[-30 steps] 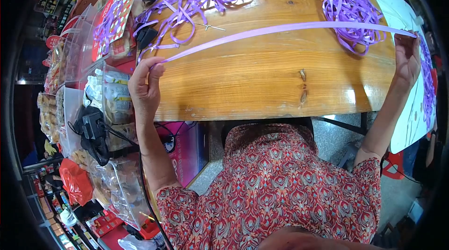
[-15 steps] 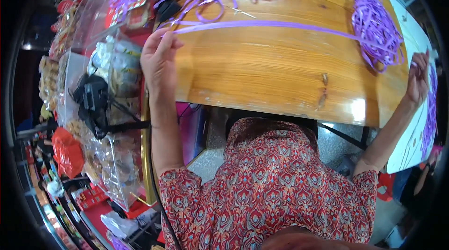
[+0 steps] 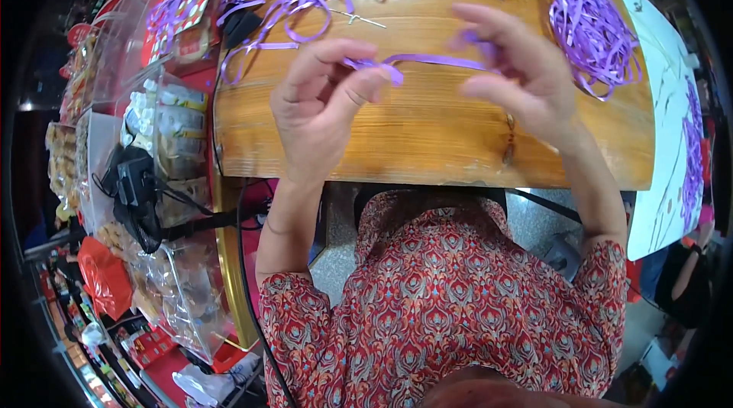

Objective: The person rolls a purple ribbon by hand to form a small flower shape and then secures it with a plastic clip. They then pick up another ribbon from the table and repeat the process.

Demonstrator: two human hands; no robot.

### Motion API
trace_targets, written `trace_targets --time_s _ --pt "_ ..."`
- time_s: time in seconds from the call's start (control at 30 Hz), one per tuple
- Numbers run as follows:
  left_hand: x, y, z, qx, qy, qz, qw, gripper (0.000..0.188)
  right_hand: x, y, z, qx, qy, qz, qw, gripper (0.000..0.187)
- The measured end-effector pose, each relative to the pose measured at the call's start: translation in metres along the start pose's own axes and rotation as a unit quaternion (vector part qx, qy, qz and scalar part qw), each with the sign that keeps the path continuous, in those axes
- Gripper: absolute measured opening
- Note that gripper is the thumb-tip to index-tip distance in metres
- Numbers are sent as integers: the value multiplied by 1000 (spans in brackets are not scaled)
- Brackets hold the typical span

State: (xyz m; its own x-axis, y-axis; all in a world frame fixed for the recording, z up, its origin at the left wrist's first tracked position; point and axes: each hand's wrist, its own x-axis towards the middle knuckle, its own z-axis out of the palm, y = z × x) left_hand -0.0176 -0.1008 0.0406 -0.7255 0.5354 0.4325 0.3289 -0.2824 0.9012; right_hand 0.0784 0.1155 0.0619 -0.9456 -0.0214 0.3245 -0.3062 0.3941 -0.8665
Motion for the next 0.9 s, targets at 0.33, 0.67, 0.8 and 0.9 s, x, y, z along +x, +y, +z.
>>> trace_targets --time_s 0.33,0.67,0.8,0.9 --pt "-6 3 21 -95 2 -16 995 39 15 9 26 -108 9 -249 962 30" --pt "-9 -13 37 -180 51 -47 981 33 8 -4 32 46 50 -66 996 6" --pt "-8 -13 45 -201 69 -20 977 25 7 -1 35 74 74 -68 992 5" --pt "-8 -16 46 -202 87 -16 976 19 6 -5 34 44 66 -63 995 4"
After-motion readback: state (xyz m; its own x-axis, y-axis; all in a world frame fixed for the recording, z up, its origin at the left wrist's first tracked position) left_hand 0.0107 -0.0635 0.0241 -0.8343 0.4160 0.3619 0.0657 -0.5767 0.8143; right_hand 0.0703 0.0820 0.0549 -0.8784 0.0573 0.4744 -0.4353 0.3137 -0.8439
